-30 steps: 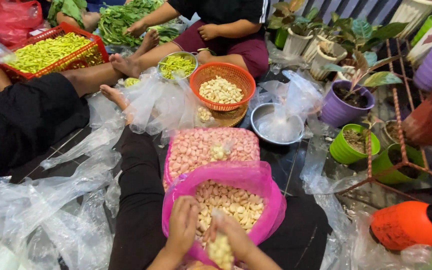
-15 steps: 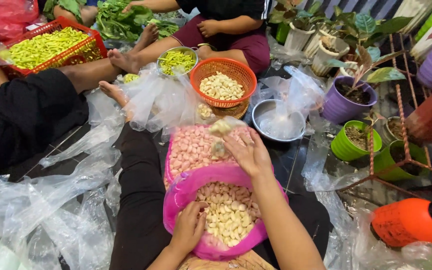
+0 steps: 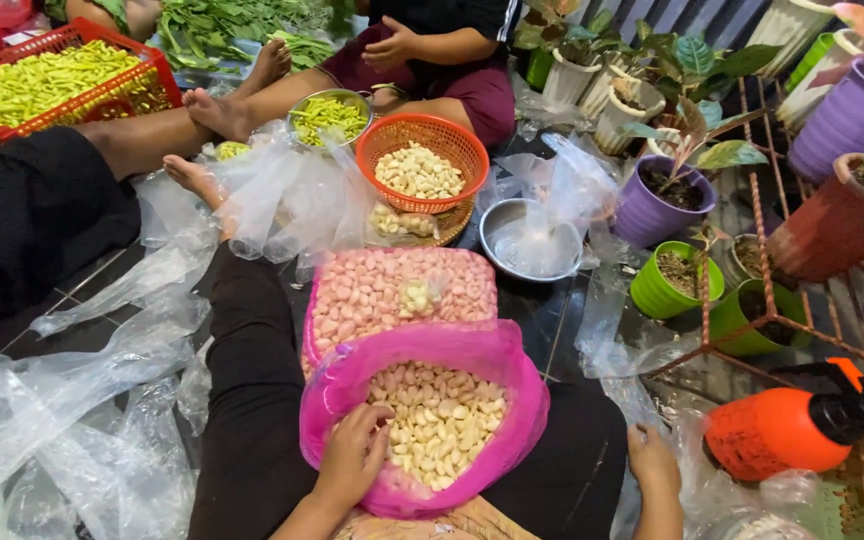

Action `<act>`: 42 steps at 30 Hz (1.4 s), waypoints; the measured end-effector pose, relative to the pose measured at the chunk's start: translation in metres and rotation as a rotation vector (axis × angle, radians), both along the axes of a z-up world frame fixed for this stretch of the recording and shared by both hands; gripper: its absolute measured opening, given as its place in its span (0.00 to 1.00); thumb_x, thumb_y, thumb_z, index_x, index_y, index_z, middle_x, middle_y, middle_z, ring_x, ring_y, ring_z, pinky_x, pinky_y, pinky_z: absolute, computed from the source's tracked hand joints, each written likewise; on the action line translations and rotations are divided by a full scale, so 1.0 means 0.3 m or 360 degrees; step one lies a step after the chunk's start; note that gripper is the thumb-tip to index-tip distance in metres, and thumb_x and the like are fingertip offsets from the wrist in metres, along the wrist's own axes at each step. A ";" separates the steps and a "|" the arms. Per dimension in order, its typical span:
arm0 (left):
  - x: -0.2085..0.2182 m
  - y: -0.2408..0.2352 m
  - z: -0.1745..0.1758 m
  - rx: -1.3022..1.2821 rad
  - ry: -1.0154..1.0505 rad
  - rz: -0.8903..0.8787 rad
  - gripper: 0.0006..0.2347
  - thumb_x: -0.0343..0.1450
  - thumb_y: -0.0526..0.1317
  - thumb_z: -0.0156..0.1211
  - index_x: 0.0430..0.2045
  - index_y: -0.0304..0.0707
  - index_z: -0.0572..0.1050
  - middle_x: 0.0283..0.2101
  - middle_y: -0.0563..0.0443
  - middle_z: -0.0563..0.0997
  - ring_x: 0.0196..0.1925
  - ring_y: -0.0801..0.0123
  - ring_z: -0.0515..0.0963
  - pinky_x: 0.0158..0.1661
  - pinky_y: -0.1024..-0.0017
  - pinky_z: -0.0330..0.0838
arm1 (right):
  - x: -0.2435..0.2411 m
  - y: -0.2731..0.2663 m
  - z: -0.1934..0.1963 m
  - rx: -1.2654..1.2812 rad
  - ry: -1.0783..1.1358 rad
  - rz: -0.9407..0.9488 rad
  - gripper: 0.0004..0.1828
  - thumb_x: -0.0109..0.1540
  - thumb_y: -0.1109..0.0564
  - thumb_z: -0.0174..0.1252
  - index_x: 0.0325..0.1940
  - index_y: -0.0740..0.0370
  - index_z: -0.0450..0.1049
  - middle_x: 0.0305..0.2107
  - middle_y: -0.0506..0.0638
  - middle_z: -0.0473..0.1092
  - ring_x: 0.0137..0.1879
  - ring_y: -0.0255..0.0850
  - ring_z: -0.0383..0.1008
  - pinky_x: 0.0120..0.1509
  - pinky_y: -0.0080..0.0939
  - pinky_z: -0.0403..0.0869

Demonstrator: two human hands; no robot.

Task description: The person sits on the floor and sorts garlic cloves from a pink mesh bag into small clear plastic bags. They repeatedly scoop cloves, place them into bags, and set the filled bags aside.

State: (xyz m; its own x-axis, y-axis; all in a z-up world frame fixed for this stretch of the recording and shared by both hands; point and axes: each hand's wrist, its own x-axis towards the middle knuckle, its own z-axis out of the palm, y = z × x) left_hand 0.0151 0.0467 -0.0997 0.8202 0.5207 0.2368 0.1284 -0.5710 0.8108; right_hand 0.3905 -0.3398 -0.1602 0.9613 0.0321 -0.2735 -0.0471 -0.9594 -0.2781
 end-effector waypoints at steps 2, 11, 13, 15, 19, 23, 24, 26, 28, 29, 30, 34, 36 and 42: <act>0.004 -0.004 -0.018 0.0060 0.0018 0.0004 0.08 0.73 0.40 0.51 0.43 0.45 0.76 0.46 0.53 0.82 0.51 0.60 0.80 0.48 0.61 0.69 | -0.029 -0.055 -0.004 -0.0416 0.0462 -0.0136 0.42 0.60 0.36 0.56 0.78 0.35 0.54 0.68 0.51 0.68 0.70 0.52 0.71 0.70 0.54 0.70; 0.008 -0.011 -0.009 0.0014 0.0063 -0.0021 0.09 0.73 0.42 0.49 0.41 0.46 0.77 0.43 0.54 0.81 0.49 0.62 0.80 0.47 0.63 0.69 | 0.124 -0.277 -0.563 -0.0306 0.0359 0.0319 0.29 0.57 0.55 0.54 0.63 0.39 0.76 0.54 0.56 0.78 0.60 0.52 0.79 0.65 0.44 0.75; 0.002 -0.017 -0.001 0.0039 0.0049 -0.0026 0.09 0.73 0.42 0.49 0.41 0.46 0.77 0.42 0.54 0.81 0.49 0.62 0.79 0.47 0.63 0.69 | 0.065 -0.210 -0.295 -0.0307 0.0332 0.0191 0.21 0.62 0.51 0.51 0.57 0.43 0.78 0.51 0.54 0.80 0.57 0.51 0.80 0.61 0.47 0.75; -0.002 -0.030 0.020 0.0069 0.0028 -0.0035 0.09 0.74 0.42 0.48 0.41 0.46 0.76 0.40 0.54 0.80 0.48 0.62 0.79 0.47 0.63 0.68 | 0.033 -0.155 -0.079 -0.0303 0.0295 0.0061 0.17 0.66 0.47 0.47 0.51 0.48 0.80 0.47 0.53 0.81 0.54 0.50 0.80 0.57 0.50 0.74; 0.008 -0.079 0.119 -0.0099 -0.0109 -0.0116 0.08 0.74 0.41 0.51 0.38 0.41 0.77 0.39 0.51 0.80 0.46 0.63 0.78 0.45 0.67 0.69 | -0.094 0.025 0.318 0.0172 -0.0230 0.0234 0.12 0.69 0.45 0.45 0.51 0.51 0.65 0.47 0.53 0.79 0.52 0.56 0.80 0.51 0.56 0.72; -0.004 -0.142 0.363 -0.0795 0.0300 -0.0331 0.20 0.69 0.57 0.56 0.52 0.54 0.74 0.57 0.54 0.74 0.59 0.68 0.76 0.50 0.68 0.81 | -0.313 0.252 0.504 0.1503 -0.0254 0.0878 0.05 0.66 0.54 0.55 0.44 0.55 0.71 0.35 0.47 0.75 0.43 0.38 0.76 0.55 0.37 0.72; 0.005 -0.147 0.343 -0.0789 0.0295 -0.0325 0.20 0.69 0.57 0.56 0.52 0.54 0.74 0.57 0.54 0.74 0.59 0.68 0.76 0.50 0.68 0.81 | -0.394 0.321 0.519 0.1509 -0.0256 0.0885 0.05 0.66 0.54 0.55 0.44 0.55 0.71 0.35 0.47 0.75 0.43 0.38 0.76 0.55 0.37 0.72; 0.011 -0.168 0.297 -0.1268 0.0022 -0.0545 0.34 0.65 0.52 0.68 0.66 0.48 0.62 0.58 0.51 0.73 0.41 0.80 0.76 0.44 0.79 0.71 | -0.569 0.445 0.546 0.1590 0.0656 0.1178 0.10 0.66 0.53 0.53 0.47 0.58 0.74 0.22 0.53 0.79 0.23 0.41 0.84 0.25 0.39 0.86; 0.003 -0.177 0.276 -0.1251 -0.0115 -0.0396 0.24 0.67 0.46 0.67 0.57 0.45 0.69 0.51 0.53 0.77 0.44 0.77 0.78 0.46 0.77 0.72 | -0.684 0.565 0.616 0.1563 0.0583 0.1599 0.13 0.67 0.53 0.50 0.53 0.59 0.70 0.36 0.53 0.75 0.40 0.42 0.78 0.43 0.40 0.77; 0.006 -0.178 0.268 -0.1226 -0.0253 -0.0258 0.14 0.70 0.41 0.65 0.49 0.41 0.76 0.45 0.55 0.81 0.48 0.74 0.79 0.49 0.75 0.73 | -0.737 0.628 0.654 0.1520 0.0485 0.2013 0.16 0.68 0.54 0.48 0.59 0.61 0.66 0.50 0.52 0.71 0.56 0.43 0.72 0.61 0.41 0.68; 0.001 -0.154 0.274 -0.1226 -0.0258 -0.0249 0.14 0.70 0.41 0.65 0.49 0.41 0.76 0.45 0.55 0.81 0.48 0.74 0.79 0.49 0.75 0.73 | -0.744 0.631 0.647 0.1518 0.0490 0.2023 0.16 0.68 0.54 0.48 0.59 0.61 0.66 0.50 0.52 0.71 0.56 0.43 0.72 0.61 0.41 0.68; -0.040 -0.016 0.306 -0.1354 -0.0580 0.0227 0.04 0.69 0.30 0.63 0.35 0.38 0.77 0.31 0.49 0.81 0.24 0.68 0.80 0.28 0.72 0.74 | -0.717 0.628 0.607 0.1255 0.0684 0.1781 0.21 0.64 0.53 0.64 0.58 0.52 0.65 0.33 0.43 0.65 0.38 0.35 0.66 0.44 0.33 0.64; -0.067 0.059 0.312 -0.1114 -0.0711 0.0410 0.05 0.69 0.29 0.62 0.33 0.41 0.78 0.33 0.54 0.82 0.36 0.72 0.78 0.44 0.74 0.71 | -0.678 0.603 0.577 0.1305 0.0635 0.1924 0.14 0.65 0.55 0.60 0.55 0.55 0.70 0.44 0.44 0.70 0.46 0.36 0.72 0.53 0.33 0.68; -0.098 0.186 0.335 -0.1651 -0.1357 0.0390 0.11 0.70 0.27 0.60 0.44 0.38 0.73 0.38 0.49 0.82 0.38 0.71 0.81 0.42 0.78 0.74 | -0.563 0.570 0.461 0.1708 0.0397 0.1254 0.06 0.58 0.57 0.67 0.33 0.63 0.83 0.26 0.47 0.79 0.33 0.34 0.79 0.40 0.33 0.74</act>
